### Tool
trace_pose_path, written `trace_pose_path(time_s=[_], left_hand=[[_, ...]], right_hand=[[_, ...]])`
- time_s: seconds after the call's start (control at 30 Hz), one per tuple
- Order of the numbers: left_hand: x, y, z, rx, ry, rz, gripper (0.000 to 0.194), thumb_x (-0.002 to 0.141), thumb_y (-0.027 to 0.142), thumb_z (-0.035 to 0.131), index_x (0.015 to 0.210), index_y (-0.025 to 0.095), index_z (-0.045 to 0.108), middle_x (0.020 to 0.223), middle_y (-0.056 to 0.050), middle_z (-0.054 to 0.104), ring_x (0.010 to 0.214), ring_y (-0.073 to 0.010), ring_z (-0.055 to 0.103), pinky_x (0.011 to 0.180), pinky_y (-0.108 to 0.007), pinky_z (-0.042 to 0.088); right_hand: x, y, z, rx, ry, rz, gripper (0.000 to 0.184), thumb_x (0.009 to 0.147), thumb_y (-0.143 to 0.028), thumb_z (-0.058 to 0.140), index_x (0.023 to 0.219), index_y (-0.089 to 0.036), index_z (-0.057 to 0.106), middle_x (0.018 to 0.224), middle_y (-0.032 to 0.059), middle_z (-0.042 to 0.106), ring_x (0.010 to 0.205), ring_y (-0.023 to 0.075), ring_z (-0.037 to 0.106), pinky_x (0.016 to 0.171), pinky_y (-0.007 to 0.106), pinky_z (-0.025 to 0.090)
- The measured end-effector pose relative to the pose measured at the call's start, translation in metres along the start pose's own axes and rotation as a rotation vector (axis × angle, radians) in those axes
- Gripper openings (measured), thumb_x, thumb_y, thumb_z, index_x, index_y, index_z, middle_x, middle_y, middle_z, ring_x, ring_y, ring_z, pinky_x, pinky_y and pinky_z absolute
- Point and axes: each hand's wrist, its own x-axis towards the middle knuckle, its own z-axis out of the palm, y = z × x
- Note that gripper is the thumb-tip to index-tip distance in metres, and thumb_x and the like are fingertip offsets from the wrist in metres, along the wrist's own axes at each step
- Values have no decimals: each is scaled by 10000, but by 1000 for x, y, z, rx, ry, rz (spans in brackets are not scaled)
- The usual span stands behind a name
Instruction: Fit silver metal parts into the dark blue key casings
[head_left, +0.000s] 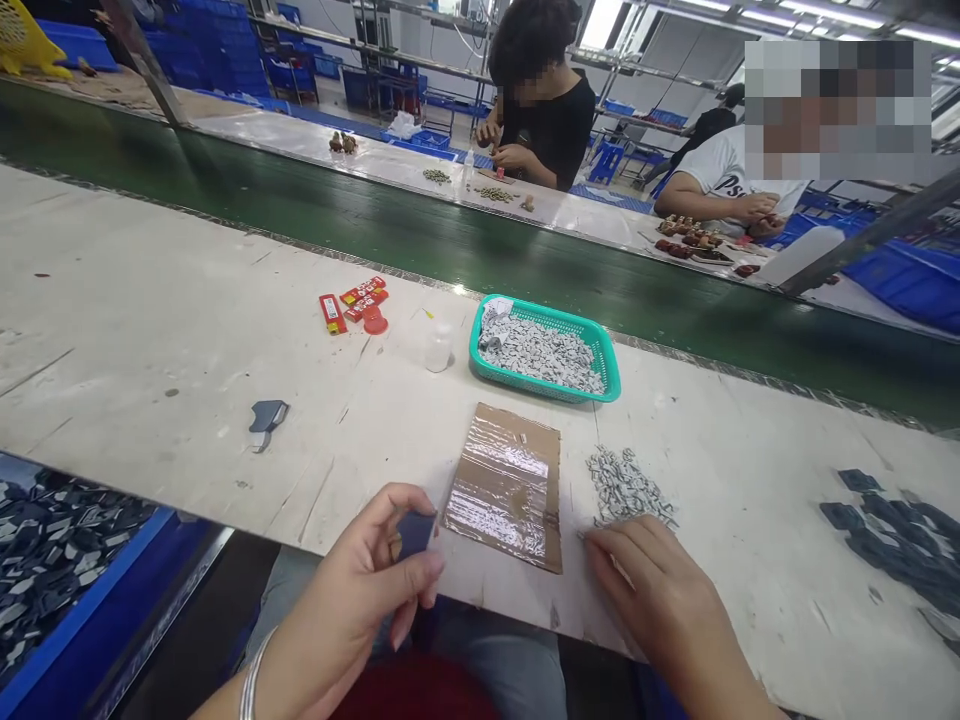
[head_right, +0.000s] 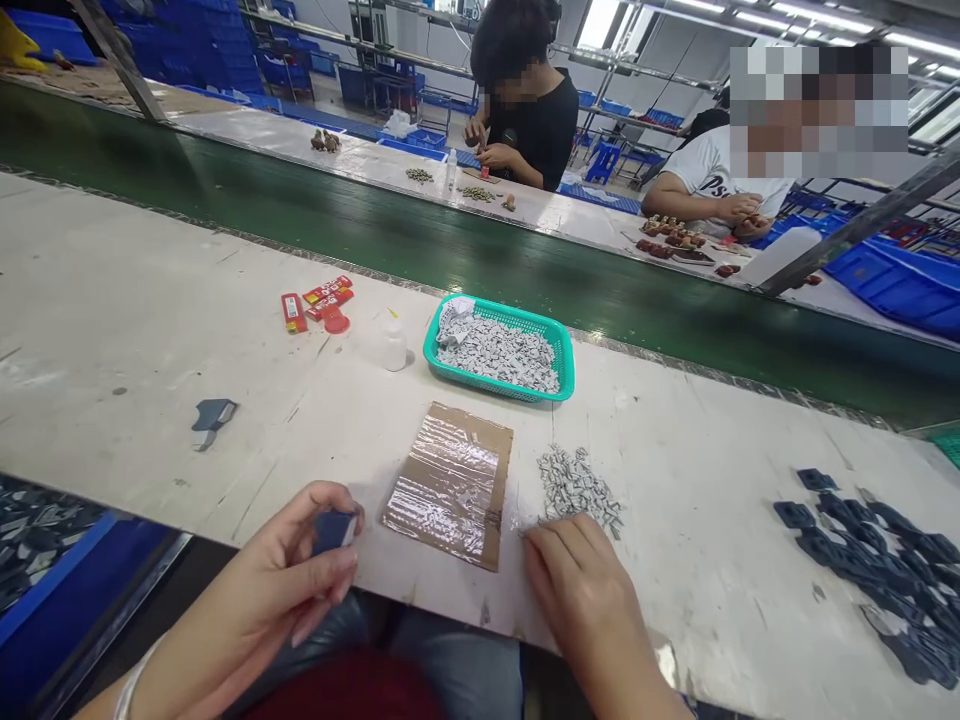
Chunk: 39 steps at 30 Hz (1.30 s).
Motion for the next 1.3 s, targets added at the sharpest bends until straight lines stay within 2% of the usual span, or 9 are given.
trace_pose_path(time_s=[0.17,0.33,0.53,0.73,0.83,0.93,1.03,1.17,1.3], left_hand=[[-2,-13,4,47,-20,-58,341,743,257,691,1049,219,547,678,21,516,622,-123,516,367,-142,425],[-7,-15,5,-15,-81,-30,326,784,217,647,1096,223,552,857,-35,593,767,-148,574,473,-173,480],[-10,-15,1,-13,-47,-74,380,762,260,672,1126,220,570,756,-10,511,777,-176,563,446,-188,483],[-9,-10,5,-90,-55,-58,336,760,189,649,1087,196,573,796,-29,568,776,-167,569,516,-222,515],[-8,-11,8,-115,-49,-73,326,760,186,648,1079,196,582,853,-42,577,827,-183,583,580,-256,530],[-7,-14,11,-99,-41,-91,342,748,207,666,1083,212,598,877,-36,573,847,-183,576,650,-293,533],[-6,-16,13,-6,-59,-34,330,740,208,678,1064,237,622,859,-15,580,816,-154,563,719,-300,506],[-6,-15,17,111,-59,46,378,733,178,686,1088,288,617,938,-1,600,892,-147,553,802,-280,458],[-9,-14,19,139,-117,86,304,789,212,642,1077,305,621,978,2,629,924,-151,565,829,-276,459]], right_hand=[[26,-20,8,66,29,-64,112,826,-31,542,845,-131,590,724,53,570,706,163,491,652,319,430],[39,-22,20,-34,-81,-226,168,850,-27,495,757,-125,595,688,58,557,703,172,456,650,336,399],[47,-21,21,-134,-161,-348,262,856,-42,469,623,-111,566,625,61,488,652,173,390,576,322,320],[52,-27,20,-181,-224,-473,335,853,-5,375,593,-128,546,615,65,469,630,179,372,557,318,304],[51,-23,19,-99,-209,-386,327,867,-30,404,582,-145,517,606,48,467,615,165,374,552,307,313],[50,-20,13,59,-96,-188,196,857,-68,499,686,-142,557,645,34,510,657,152,430,601,290,374],[52,-26,2,172,-4,-25,88,823,-86,574,779,-162,578,703,19,559,701,138,486,628,264,408],[57,-44,-16,250,23,11,82,806,-92,596,814,-173,587,739,21,581,727,141,513,661,278,427],[62,-60,-27,283,42,6,84,800,-80,595,809,-164,593,735,30,581,722,140,508,657,280,432]])
